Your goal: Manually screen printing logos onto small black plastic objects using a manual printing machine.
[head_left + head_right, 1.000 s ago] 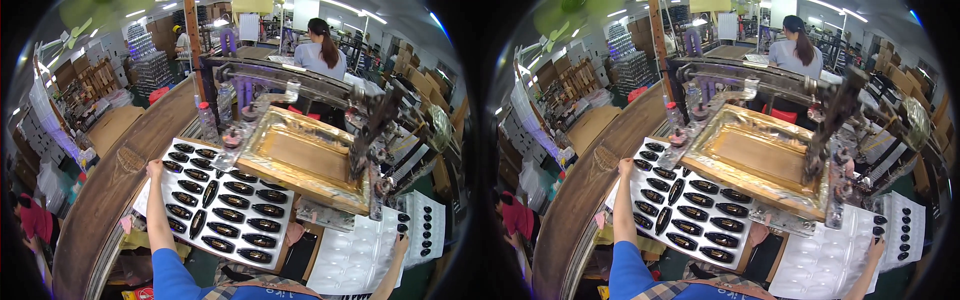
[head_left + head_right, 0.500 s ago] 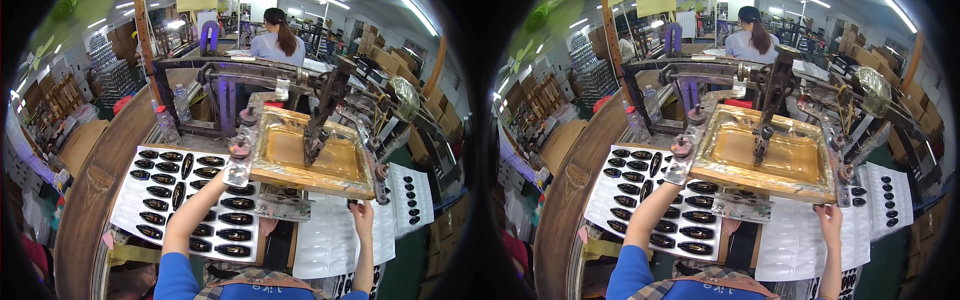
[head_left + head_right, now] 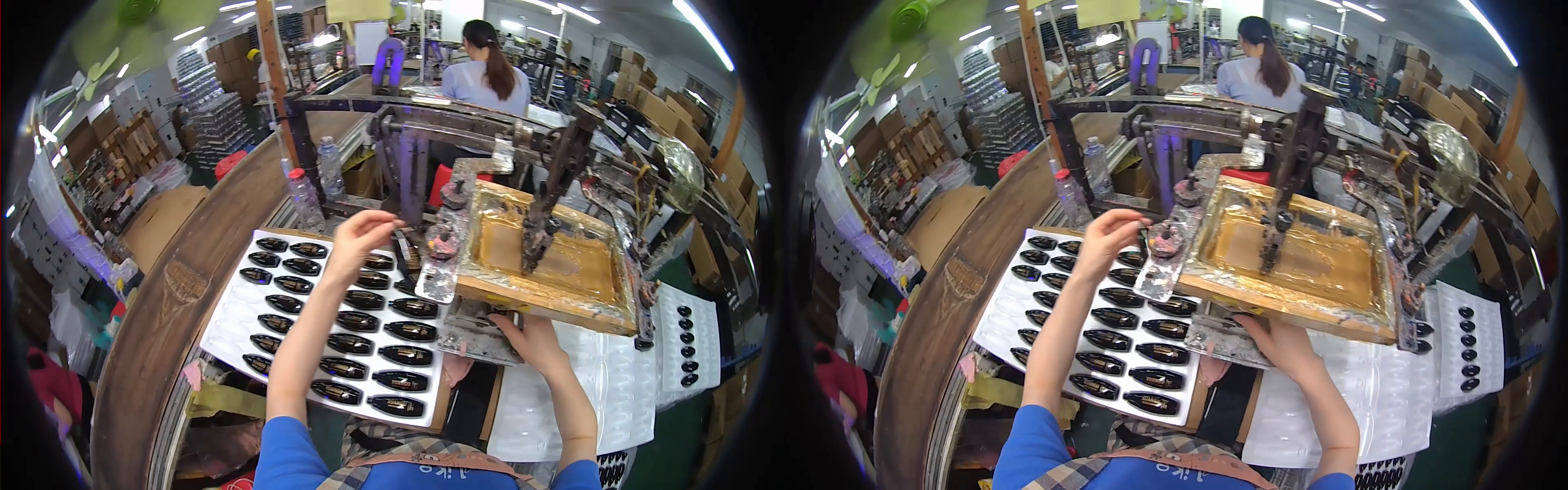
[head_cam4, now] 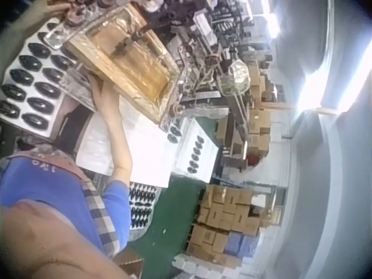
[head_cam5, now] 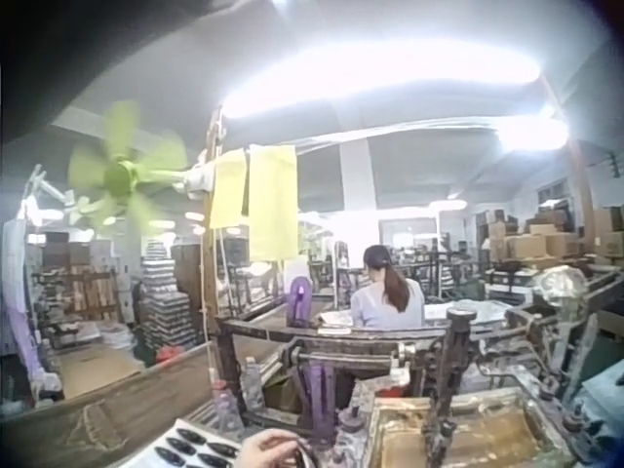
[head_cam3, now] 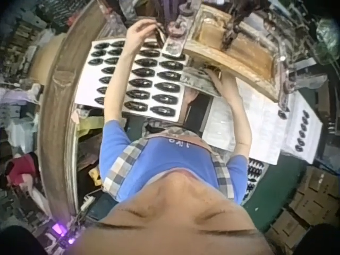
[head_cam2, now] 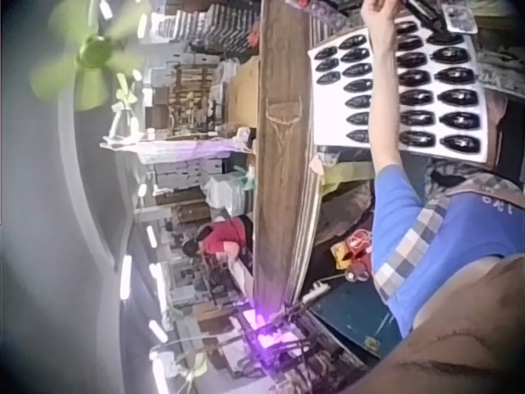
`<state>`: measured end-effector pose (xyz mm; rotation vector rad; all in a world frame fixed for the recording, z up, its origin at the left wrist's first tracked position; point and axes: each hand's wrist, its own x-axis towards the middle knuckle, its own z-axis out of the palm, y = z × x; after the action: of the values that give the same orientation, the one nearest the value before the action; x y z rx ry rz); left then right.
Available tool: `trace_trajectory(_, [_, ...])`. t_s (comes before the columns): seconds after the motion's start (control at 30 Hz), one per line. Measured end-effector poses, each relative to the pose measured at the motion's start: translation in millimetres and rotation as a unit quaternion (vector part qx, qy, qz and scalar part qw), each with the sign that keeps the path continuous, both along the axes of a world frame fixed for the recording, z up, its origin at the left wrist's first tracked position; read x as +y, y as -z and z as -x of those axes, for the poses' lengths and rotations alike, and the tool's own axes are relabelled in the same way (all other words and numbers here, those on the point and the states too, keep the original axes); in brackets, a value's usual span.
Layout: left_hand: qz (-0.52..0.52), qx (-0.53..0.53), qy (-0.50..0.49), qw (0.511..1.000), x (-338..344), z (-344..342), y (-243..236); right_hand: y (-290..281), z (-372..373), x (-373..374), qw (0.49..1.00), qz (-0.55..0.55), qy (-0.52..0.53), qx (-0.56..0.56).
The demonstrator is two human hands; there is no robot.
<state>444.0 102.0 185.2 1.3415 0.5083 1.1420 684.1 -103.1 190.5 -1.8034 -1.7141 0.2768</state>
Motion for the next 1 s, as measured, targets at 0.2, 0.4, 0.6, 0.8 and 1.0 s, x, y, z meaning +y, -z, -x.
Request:
trace_trajectory(0.2, [-0.007,0.015,-0.24,0.971,29,176,46,10,-10,-8,0.999,-0.013,-0.04,0.019])
trace_trajectory(0.4, [0.036,0.018,-0.419,0.907,30,294,107,62,-97,-50,0.971,-0.147,0.179,0.055])
trace_trajectory(0.6, [0.085,0.031,-0.475,0.875,51,341,172,100,-229,-79,0.956,0.0,0.275,-0.104])
trace_trajectory(0.8, [0.035,0.3,-0.508,0.807,73,371,211,162,-382,-134,0.94,-0.153,0.27,-0.144])
trace_trajectory(1.0, [-0.096,0.46,-0.579,0.666,46,333,168,164,-383,-141,0.84,0.141,0.478,-0.213])
